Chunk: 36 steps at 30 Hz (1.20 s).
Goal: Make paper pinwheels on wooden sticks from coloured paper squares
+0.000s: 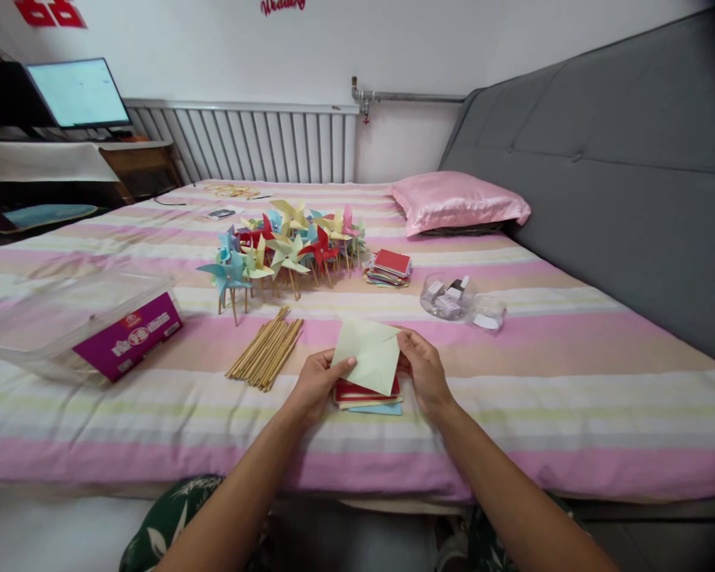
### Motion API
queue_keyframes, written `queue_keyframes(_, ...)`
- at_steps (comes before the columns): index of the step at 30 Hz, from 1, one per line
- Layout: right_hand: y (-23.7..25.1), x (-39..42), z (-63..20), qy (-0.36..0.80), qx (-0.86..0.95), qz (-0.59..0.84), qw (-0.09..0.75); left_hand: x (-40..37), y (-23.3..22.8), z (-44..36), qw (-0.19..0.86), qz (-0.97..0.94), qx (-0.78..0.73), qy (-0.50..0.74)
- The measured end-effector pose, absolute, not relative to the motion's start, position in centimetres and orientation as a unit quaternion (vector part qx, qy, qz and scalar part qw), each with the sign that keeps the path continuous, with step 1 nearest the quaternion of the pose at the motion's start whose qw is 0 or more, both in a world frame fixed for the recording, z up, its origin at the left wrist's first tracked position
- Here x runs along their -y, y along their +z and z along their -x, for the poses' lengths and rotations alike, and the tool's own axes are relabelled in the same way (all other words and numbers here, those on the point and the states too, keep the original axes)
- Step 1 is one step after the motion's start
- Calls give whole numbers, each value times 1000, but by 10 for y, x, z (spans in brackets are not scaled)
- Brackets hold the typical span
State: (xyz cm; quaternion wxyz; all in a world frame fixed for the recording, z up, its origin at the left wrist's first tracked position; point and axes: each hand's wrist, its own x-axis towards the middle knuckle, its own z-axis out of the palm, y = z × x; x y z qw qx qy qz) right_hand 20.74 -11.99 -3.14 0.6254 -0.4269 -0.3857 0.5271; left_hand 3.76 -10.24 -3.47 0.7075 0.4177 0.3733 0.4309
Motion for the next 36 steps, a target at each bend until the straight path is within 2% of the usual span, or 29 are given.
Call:
queue_keyframes(10,-27,125,-206,551,410,406,603,104,-29,-37,701,-409,-355,465)
queue_keyframes(13,-28,122,-207,498,423,438,617,104,-27,-37,695,-418,-345,472)
queue_keyframes(17,-31,116,-214,371,444,477,662,101,-27,-35,664,-404,-372,507)
queue_keyframes(21,-35,116,-220,307,498,444,679,98,-24,-29,667,-349,-390,531)
queue_keyframes(27,-35,121,-215,289,614,401,615,97,-13,-19,772,-264,-372,443)
queue_keyframes(36,-36,122,-211,306,664,400,552,97,-17,-17,747,-386,-324,434)
